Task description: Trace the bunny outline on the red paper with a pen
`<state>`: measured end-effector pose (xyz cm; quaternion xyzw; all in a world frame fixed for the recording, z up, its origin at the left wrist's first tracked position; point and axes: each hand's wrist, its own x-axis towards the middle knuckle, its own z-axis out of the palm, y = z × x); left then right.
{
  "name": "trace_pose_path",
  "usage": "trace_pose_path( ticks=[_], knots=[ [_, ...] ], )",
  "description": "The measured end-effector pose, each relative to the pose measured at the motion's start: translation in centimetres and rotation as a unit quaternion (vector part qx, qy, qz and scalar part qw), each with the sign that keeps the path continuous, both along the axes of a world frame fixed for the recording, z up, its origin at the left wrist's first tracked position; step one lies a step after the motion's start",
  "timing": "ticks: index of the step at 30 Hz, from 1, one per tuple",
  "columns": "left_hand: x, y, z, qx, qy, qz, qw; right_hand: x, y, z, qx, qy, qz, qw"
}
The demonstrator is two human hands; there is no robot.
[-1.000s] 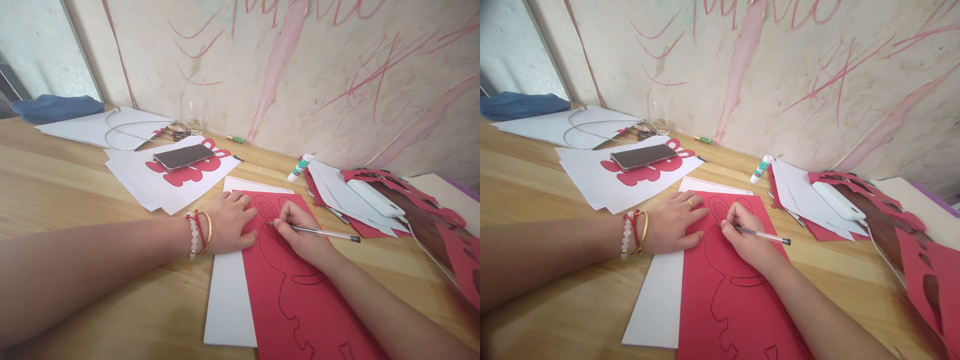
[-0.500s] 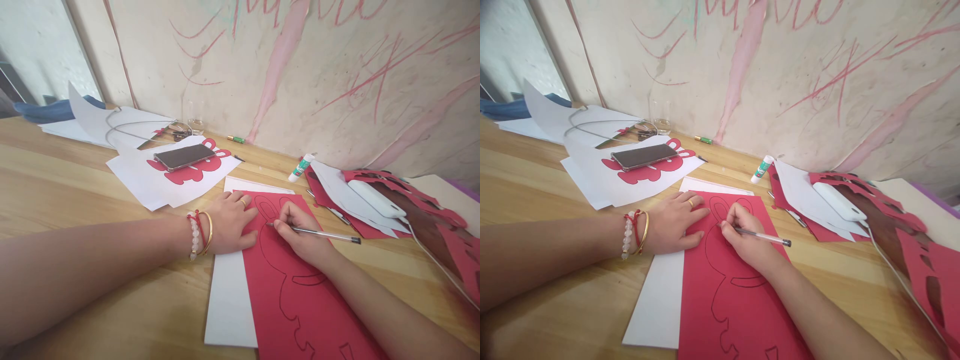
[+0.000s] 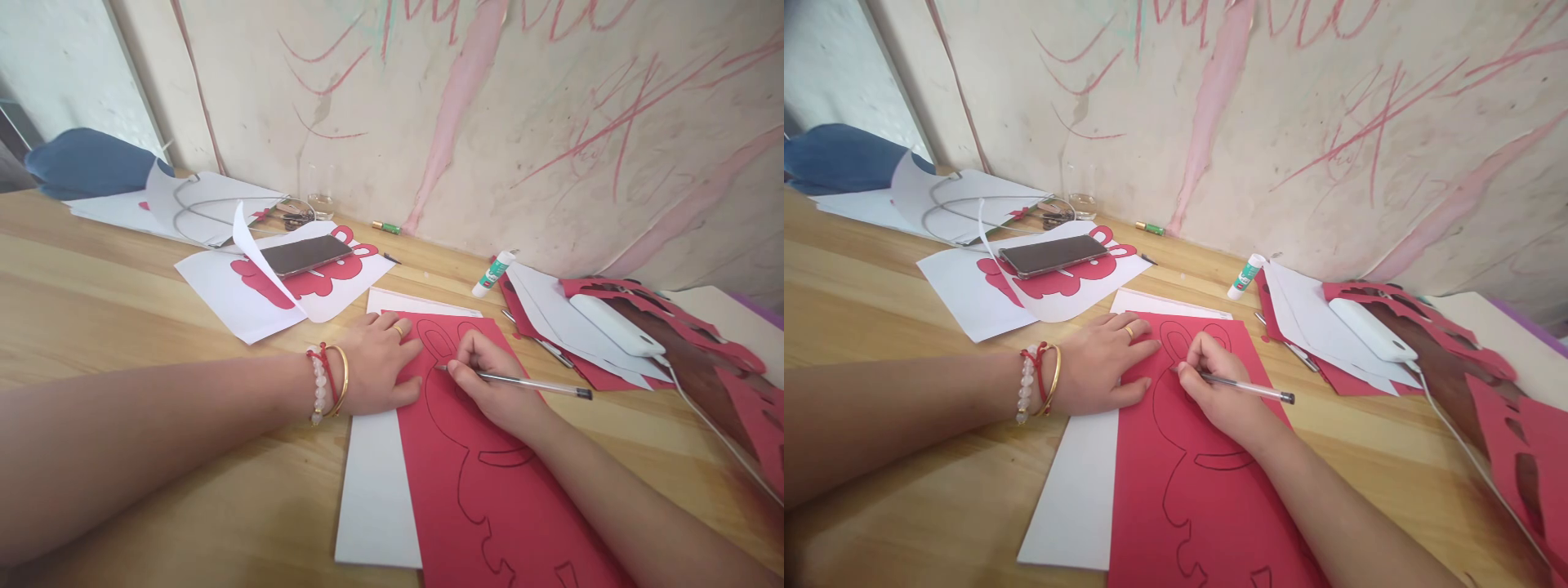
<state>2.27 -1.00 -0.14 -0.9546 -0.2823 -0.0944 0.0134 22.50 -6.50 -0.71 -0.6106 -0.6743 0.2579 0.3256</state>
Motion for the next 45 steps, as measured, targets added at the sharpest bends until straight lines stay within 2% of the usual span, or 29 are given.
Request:
trace_pose_path(
  ticks=[7, 13, 24, 33, 45],
  knots=[
    [0.01, -0.16, 0.21, -0.011, 0.011, 0.002, 1.0, -0.09, 0.05, -0.06, 0.012, -0.004, -0.021, 1.0],
    [-0.03, 0.01, -0.19, 0.003, -0.009, -0.003, 1.0, -0.09, -0.07, 0.11, 0.005, -0.005, 0.001, 1.0],
    [0.02, 0.02, -0.26, 0.006, -0.01, -0.002, 1.0, 0.02, 0.03, 0.02, 0.001, -0.004, -0.002, 1.0],
    [0.01, -0.1, 0.19, -0.015, 0.0, 0.001, 1.0, 0.09, 0.1, -0.29, 0.008, 0.018, -0.006, 1.0],
    [-0.05, -0.1, 0.09, 0.0, 0.001, -0.002, 1.0, 0.08, -0.09, -0.07, 0.001, -0.016, 0.011, 1.0]
  ],
)
